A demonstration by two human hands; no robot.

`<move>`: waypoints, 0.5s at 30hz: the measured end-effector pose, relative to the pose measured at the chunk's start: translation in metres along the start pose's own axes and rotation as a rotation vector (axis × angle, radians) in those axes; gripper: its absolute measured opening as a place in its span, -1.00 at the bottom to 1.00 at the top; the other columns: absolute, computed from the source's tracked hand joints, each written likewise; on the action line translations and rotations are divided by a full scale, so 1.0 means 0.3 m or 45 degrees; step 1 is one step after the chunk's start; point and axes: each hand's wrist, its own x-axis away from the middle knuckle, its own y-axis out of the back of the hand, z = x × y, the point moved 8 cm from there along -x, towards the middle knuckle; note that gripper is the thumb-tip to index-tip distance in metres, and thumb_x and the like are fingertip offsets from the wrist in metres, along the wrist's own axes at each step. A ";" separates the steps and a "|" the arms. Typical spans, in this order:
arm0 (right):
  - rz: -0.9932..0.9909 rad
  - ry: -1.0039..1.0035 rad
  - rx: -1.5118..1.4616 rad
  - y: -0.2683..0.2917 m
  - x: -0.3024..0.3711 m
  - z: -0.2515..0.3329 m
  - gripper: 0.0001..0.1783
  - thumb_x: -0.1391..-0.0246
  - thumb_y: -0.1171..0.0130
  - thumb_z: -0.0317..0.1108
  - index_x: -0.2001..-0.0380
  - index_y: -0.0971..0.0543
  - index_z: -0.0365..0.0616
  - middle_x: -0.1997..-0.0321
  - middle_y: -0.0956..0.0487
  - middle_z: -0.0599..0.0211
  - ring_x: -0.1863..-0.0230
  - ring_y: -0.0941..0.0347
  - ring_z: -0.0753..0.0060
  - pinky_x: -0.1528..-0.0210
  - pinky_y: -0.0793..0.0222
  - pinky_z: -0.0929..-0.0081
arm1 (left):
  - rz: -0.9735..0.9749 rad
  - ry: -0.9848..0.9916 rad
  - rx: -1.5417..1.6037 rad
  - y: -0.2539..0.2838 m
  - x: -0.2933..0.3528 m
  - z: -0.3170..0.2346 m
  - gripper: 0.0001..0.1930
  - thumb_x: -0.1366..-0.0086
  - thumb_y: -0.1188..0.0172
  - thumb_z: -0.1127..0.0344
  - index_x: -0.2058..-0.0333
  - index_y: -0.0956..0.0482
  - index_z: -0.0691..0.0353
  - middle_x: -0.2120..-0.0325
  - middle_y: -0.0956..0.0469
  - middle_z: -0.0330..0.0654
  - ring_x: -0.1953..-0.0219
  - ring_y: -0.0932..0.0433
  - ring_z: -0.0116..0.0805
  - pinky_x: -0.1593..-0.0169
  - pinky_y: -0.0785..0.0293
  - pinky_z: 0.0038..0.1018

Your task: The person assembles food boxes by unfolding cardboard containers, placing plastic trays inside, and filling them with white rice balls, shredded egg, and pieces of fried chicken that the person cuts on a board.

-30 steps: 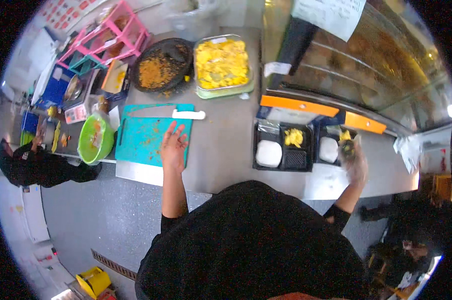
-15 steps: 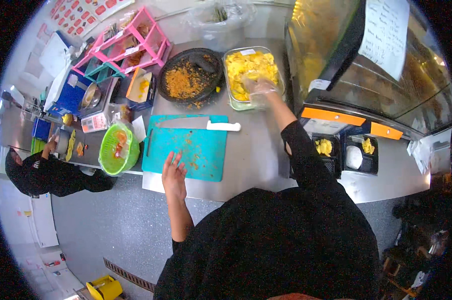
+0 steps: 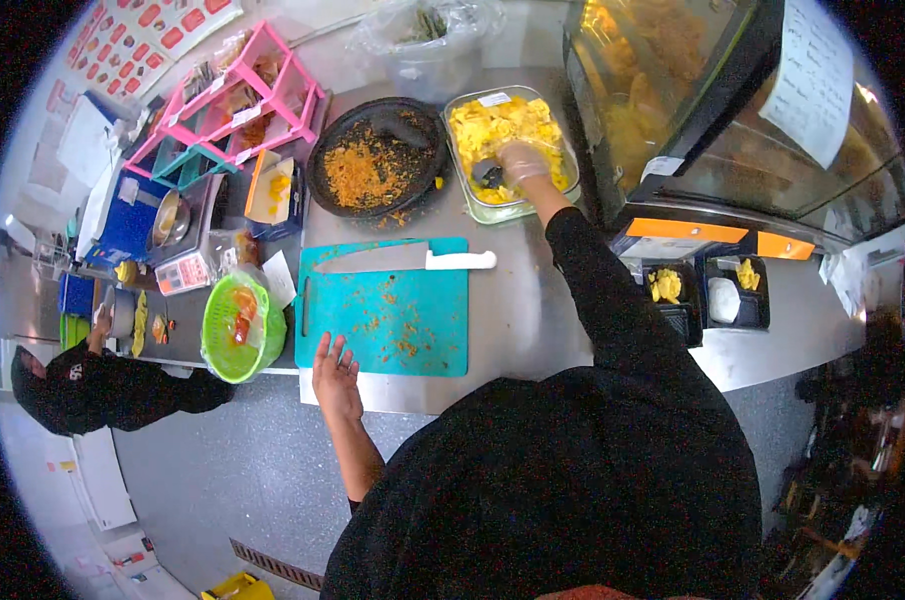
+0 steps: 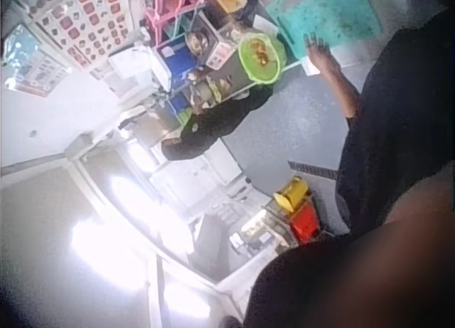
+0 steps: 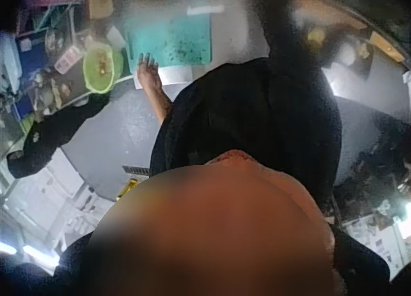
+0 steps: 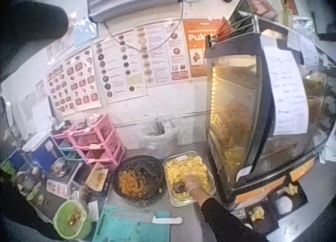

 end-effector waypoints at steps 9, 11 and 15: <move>-0.062 -0.432 -0.093 0.131 0.138 -0.060 -0.65 0.28 -0.17 -0.22 0.35 -0.56 -0.16 0.21 -0.51 0.10 0.16 -0.44 0.20 0.16 -0.37 0.31 | 0.165 0.020 0.023 -0.068 -0.046 0.039 -0.54 -0.17 0.01 0.26 -0.05 -0.21 0.17 0.09 -0.36 -0.20 0.24 -0.32 -0.48 0.19 -0.23 -0.54; 0.324 -0.371 -0.193 0.112 0.181 0.013 -0.45 0.32 -0.23 -0.06 0.21 -0.50 -0.15 0.07 -0.44 0.10 0.04 -0.37 0.24 0.05 -0.31 0.32 | 0.180 0.025 0.015 -0.094 -0.043 0.039 -0.54 -0.16 0.00 0.26 -0.05 -0.21 0.17 0.08 -0.35 -0.19 0.22 -0.32 -0.46 0.17 -0.22 -0.52; 0.427 -0.365 -0.118 -0.059 0.100 -0.013 -0.40 0.31 -0.24 -0.07 0.12 -0.46 -0.09 -0.02 -0.37 0.17 -0.03 -0.30 0.16 -0.04 -0.23 0.29 | 0.213 0.028 -0.062 -0.170 -0.036 0.034 -0.53 -0.15 -0.01 0.24 -0.05 -0.21 0.15 0.06 -0.33 -0.18 0.16 -0.31 -0.40 0.10 -0.17 -0.48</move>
